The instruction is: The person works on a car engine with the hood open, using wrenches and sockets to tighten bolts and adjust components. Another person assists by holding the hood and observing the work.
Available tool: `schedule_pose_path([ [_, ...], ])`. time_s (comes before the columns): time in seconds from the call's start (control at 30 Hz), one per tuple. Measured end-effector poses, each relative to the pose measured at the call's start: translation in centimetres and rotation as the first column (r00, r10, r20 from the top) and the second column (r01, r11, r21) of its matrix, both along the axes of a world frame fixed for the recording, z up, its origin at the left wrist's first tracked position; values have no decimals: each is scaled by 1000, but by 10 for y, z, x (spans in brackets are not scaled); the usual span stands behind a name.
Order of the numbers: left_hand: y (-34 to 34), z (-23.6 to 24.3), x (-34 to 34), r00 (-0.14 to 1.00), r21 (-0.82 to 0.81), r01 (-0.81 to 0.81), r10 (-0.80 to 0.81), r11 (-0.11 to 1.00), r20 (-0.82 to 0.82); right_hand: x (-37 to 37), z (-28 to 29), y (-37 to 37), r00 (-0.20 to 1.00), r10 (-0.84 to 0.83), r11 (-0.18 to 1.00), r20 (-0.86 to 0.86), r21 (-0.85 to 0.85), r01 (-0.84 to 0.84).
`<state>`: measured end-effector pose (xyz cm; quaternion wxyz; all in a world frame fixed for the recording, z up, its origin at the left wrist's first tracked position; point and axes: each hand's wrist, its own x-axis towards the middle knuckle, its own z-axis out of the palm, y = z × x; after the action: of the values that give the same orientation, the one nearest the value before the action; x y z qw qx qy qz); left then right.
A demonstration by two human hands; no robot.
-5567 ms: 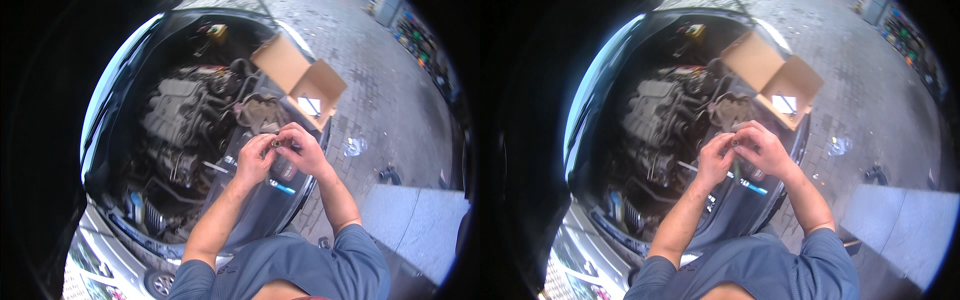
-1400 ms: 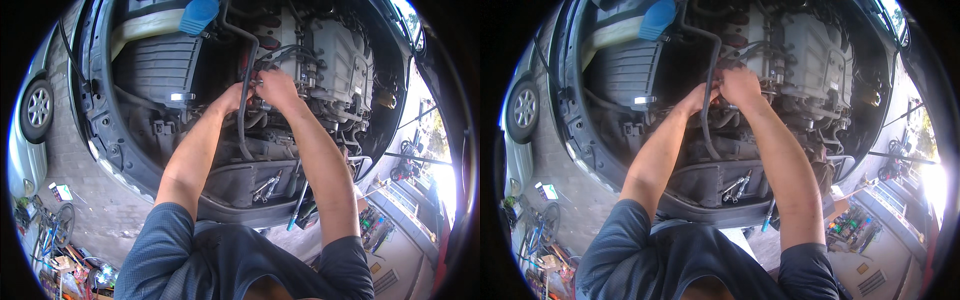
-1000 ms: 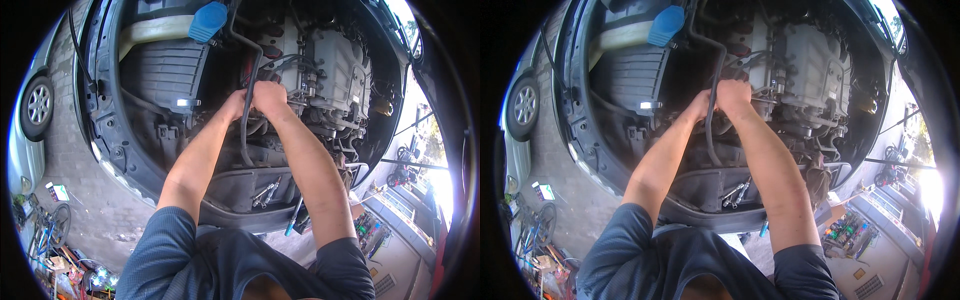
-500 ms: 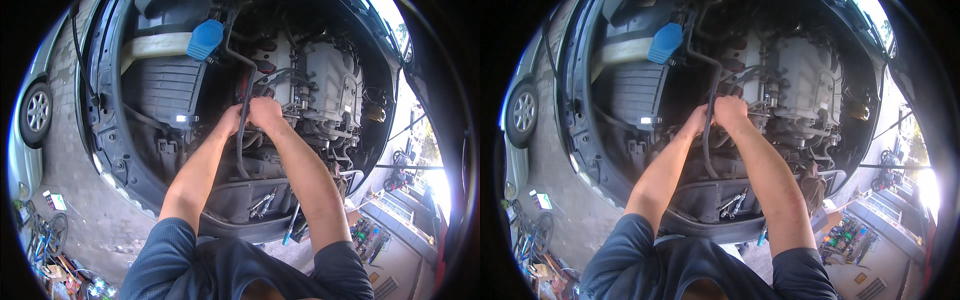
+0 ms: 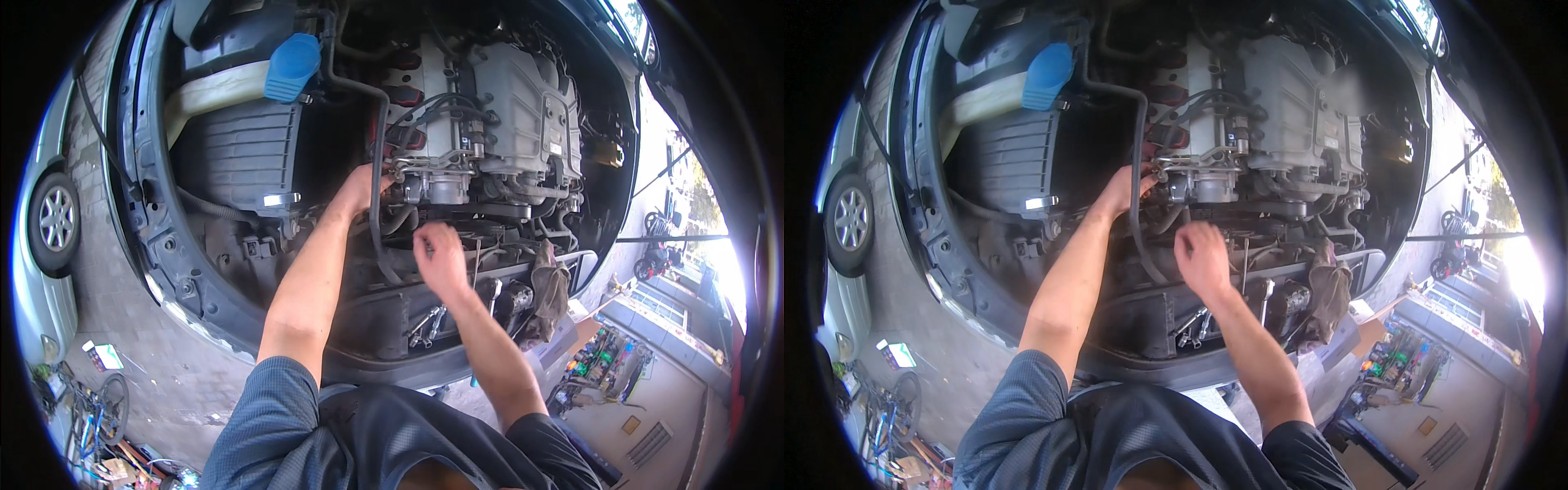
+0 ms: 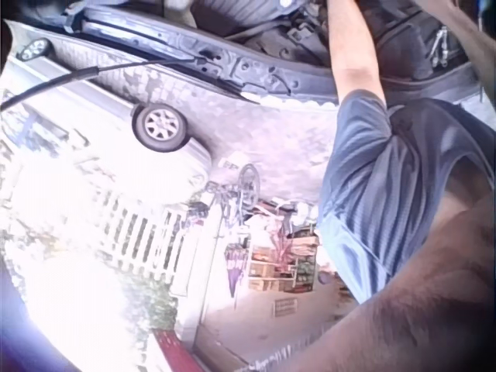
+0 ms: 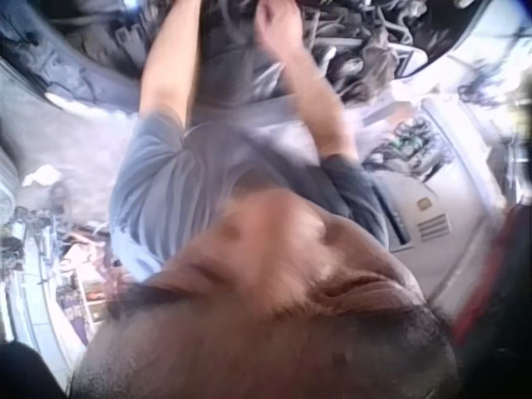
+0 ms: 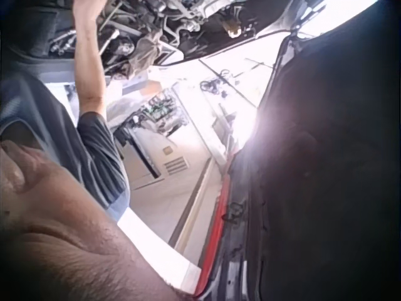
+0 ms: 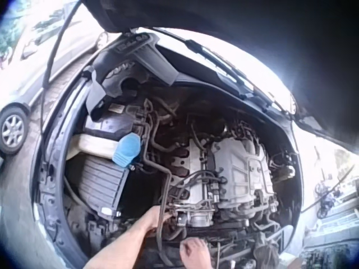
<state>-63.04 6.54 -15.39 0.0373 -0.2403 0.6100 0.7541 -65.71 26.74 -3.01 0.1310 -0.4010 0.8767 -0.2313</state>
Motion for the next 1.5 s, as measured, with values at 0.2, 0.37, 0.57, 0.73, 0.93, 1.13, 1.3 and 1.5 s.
schedule_pose_path([
  [0.2, 5, -12, -3, 994, -35, -94, 92, 995, -65, 34, -28, 26, 972, -223, 970, -73, 81, 228],
  [0.37, -2, -13, -2, 998, 12, -22, 22, 1000, -52, 35, -31, 26, 956, -211, 970, -202, 77, 231],
  [0.57, 1, -9, -8, 999, -47, -31, 30, 998, -24, 34, -28, 27, 954, -210, 966, -215, 105, 237],
  [0.73, -2, -6, -13, 998, -97, 58, -59, 994, -12, 34, -31, 32, 948, -239, 960, -209, 100, 263],
  [0.93, -5, 5, -20, 986, -228, 151, -130, 962, 106, 35, -32, 35, 951, -258, 952, -168, 123, 280],
  [1.13, -9, 6, -17, 976, -165, 205, -189, 965, 106, 36, -30, 37, 944, -289, 945, -160, 112, 308],
  [1.3, -4, 0, -23, 985, -195, 129, -103, 972, 137, 35, -32, 42, 946, -289, 944, -149, 117, 307],
  [1.5, -13, -2, -21, 979, -226, 176, -145, 958, 144, 35, -32, 45, 948, -293, 944, -122, 120, 307],
])
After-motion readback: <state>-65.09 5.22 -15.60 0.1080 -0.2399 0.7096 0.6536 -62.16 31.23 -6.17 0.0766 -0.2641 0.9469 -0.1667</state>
